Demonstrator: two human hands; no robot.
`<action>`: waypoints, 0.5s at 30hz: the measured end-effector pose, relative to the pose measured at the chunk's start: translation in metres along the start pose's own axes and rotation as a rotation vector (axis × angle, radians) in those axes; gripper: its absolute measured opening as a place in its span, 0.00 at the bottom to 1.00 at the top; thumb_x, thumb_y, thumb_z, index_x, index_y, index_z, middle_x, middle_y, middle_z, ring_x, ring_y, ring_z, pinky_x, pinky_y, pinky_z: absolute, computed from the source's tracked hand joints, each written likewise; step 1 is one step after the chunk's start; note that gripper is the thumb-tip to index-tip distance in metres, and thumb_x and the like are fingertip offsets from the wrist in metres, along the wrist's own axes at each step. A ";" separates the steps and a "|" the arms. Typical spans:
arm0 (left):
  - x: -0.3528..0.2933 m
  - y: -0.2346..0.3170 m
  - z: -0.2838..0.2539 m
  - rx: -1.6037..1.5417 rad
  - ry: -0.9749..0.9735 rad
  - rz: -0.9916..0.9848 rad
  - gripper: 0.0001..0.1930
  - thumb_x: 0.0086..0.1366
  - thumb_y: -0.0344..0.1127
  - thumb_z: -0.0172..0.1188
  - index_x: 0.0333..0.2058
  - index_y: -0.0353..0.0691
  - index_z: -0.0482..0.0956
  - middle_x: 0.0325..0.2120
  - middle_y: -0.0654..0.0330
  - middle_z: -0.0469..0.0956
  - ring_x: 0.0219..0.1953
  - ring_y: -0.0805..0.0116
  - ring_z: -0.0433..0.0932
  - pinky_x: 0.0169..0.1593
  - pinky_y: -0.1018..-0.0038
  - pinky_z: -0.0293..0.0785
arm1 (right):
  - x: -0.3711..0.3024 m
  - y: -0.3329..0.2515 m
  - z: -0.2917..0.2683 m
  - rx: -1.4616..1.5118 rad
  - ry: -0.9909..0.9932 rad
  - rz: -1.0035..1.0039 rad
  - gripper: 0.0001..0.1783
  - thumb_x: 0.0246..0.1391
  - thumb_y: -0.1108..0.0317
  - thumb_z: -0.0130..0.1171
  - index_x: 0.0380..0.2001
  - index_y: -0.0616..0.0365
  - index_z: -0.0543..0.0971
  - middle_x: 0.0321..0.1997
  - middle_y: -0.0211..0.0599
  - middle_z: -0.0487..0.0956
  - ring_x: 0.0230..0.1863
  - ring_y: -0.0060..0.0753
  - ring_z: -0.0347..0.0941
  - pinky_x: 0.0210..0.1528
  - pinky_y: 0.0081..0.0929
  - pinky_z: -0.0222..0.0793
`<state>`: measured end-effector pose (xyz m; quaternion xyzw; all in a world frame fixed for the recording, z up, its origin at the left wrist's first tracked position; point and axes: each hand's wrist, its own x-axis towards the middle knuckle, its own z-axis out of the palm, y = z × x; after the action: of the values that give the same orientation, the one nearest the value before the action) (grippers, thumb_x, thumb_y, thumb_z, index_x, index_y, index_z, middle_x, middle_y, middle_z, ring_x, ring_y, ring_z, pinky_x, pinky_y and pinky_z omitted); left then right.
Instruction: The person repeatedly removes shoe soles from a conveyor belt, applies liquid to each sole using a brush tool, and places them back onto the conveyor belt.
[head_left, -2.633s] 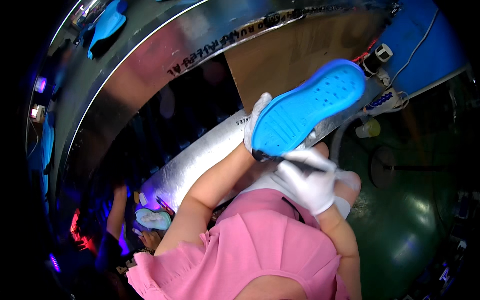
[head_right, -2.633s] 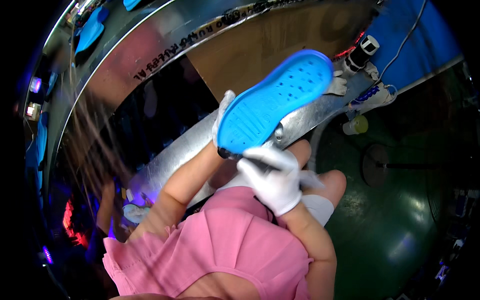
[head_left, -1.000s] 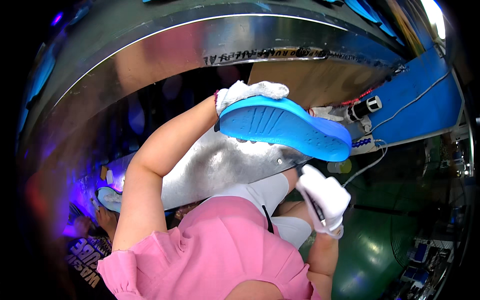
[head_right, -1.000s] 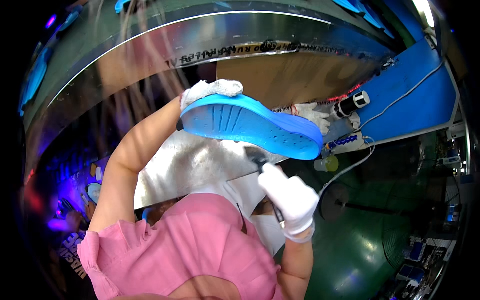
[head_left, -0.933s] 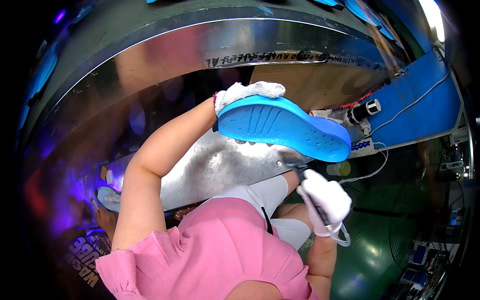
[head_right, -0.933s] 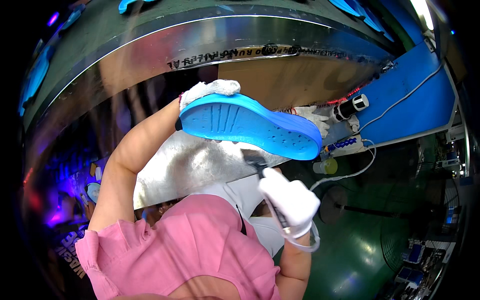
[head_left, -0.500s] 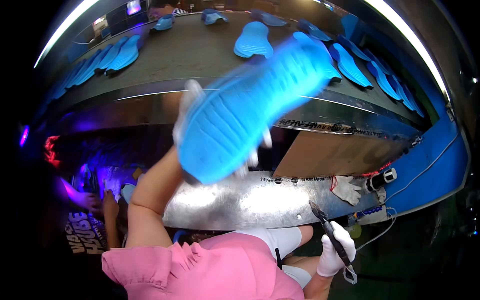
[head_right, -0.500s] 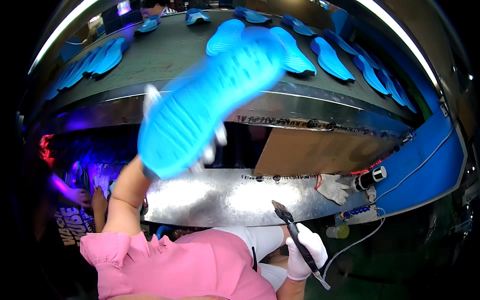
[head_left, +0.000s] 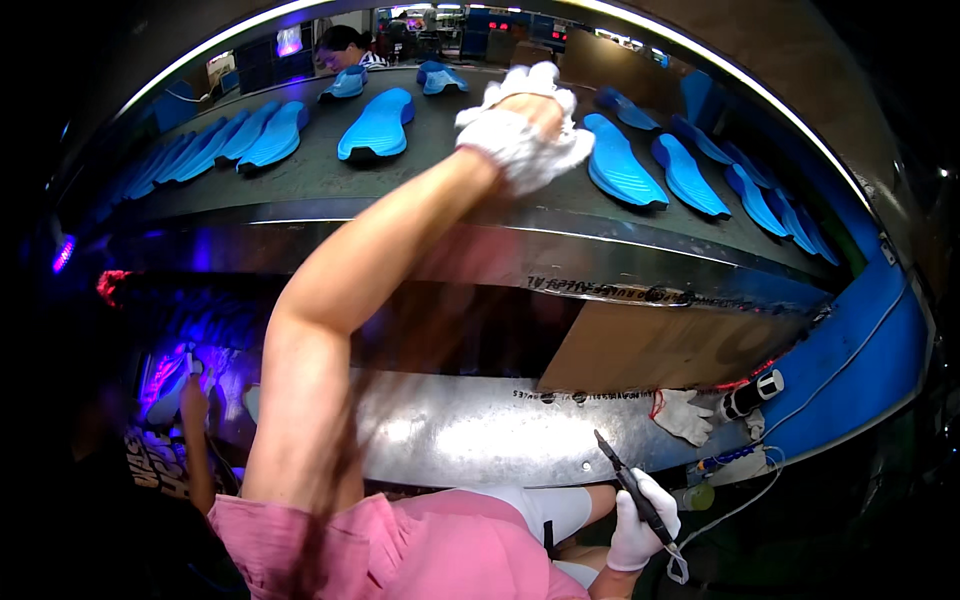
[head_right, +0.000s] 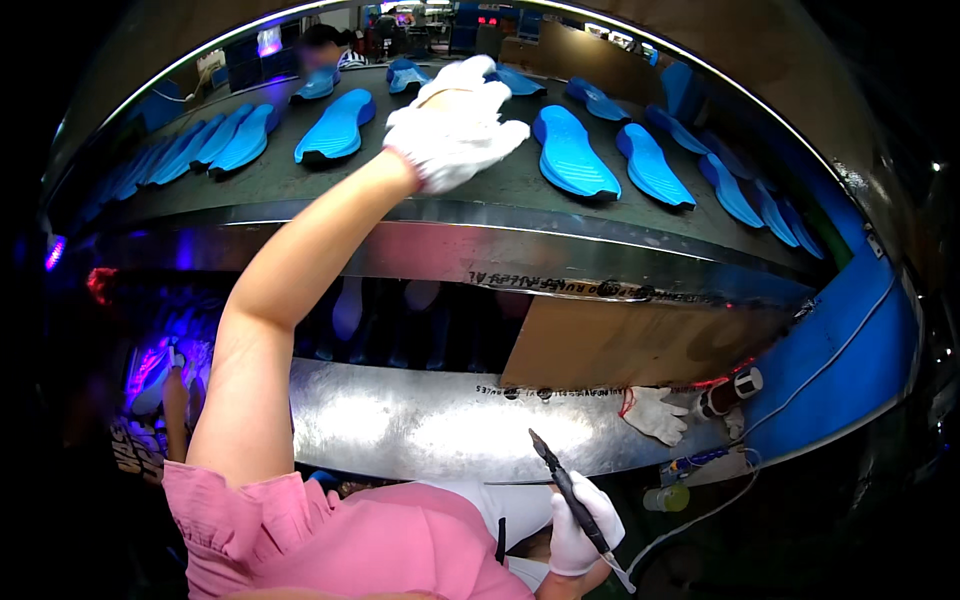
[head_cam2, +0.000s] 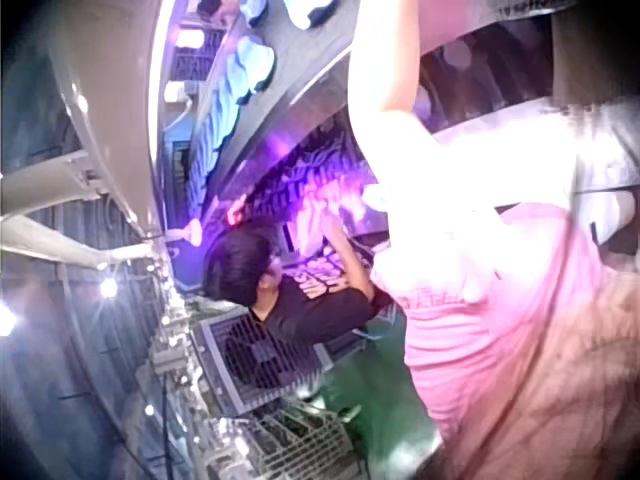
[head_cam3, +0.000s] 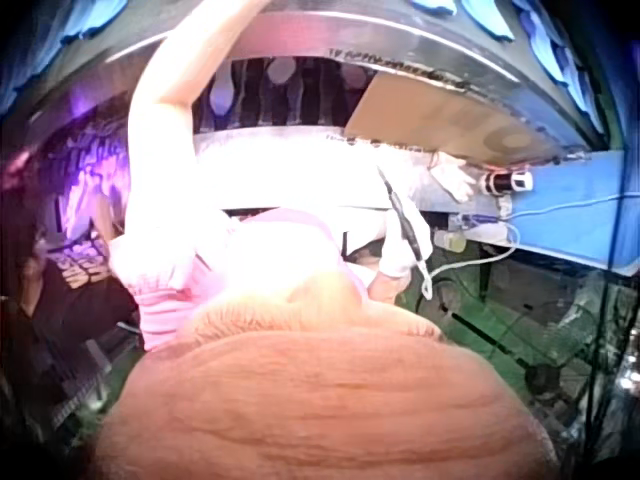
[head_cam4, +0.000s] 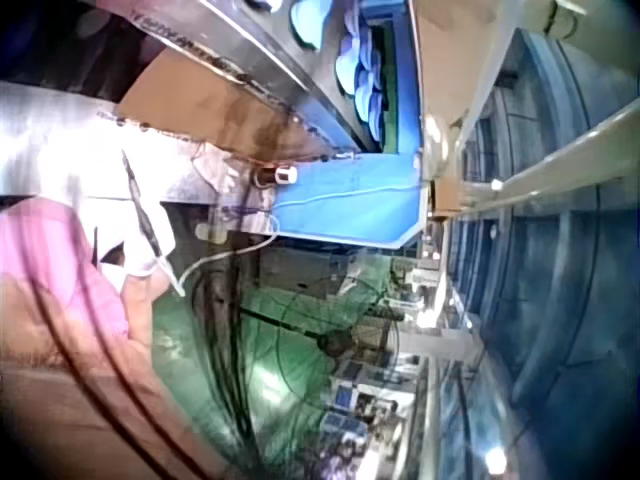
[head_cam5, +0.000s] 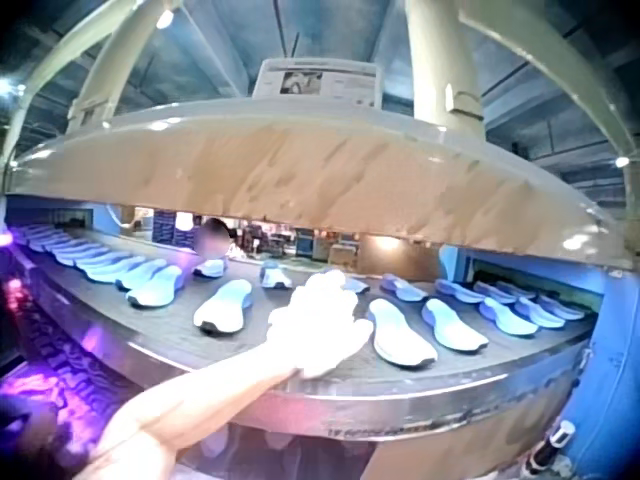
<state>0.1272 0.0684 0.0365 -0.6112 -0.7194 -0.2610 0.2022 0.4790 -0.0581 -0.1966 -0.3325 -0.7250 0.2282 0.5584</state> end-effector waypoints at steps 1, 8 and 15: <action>0.026 -0.014 0.020 0.151 -0.037 -0.056 0.30 0.60 0.58 0.52 0.49 0.38 0.78 0.61 0.46 0.61 0.60 0.45 0.65 0.59 0.49 0.66 | 0.001 -0.001 0.002 0.045 0.004 0.009 0.17 0.47 0.81 0.65 0.42 0.66 0.75 0.44 0.54 0.81 0.44 0.41 0.80 0.52 0.35 0.76; 0.083 -0.054 0.077 0.286 -0.592 -0.235 0.20 0.56 0.50 0.61 0.45 0.48 0.84 0.47 0.60 0.82 0.50 0.61 0.79 0.53 0.57 0.74 | 0.003 -0.001 0.003 0.025 0.052 0.001 0.16 0.43 0.78 0.70 0.37 0.63 0.77 0.38 0.51 0.83 0.35 0.41 0.82 0.41 0.30 0.77; 0.046 -0.093 -0.022 0.218 -0.113 -0.039 0.32 0.68 0.59 0.43 0.54 0.36 0.75 0.51 0.42 0.76 0.55 0.46 0.74 0.59 0.63 0.69 | 0.009 0.000 0.003 0.022 0.088 0.001 0.15 0.42 0.80 0.68 0.36 0.63 0.78 0.33 0.44 0.82 0.30 0.34 0.78 0.36 0.25 0.74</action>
<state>0.0272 0.0793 0.0694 -0.5851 -0.7655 -0.1504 0.2213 0.4751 -0.0519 -0.1912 -0.3362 -0.6971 0.2215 0.5933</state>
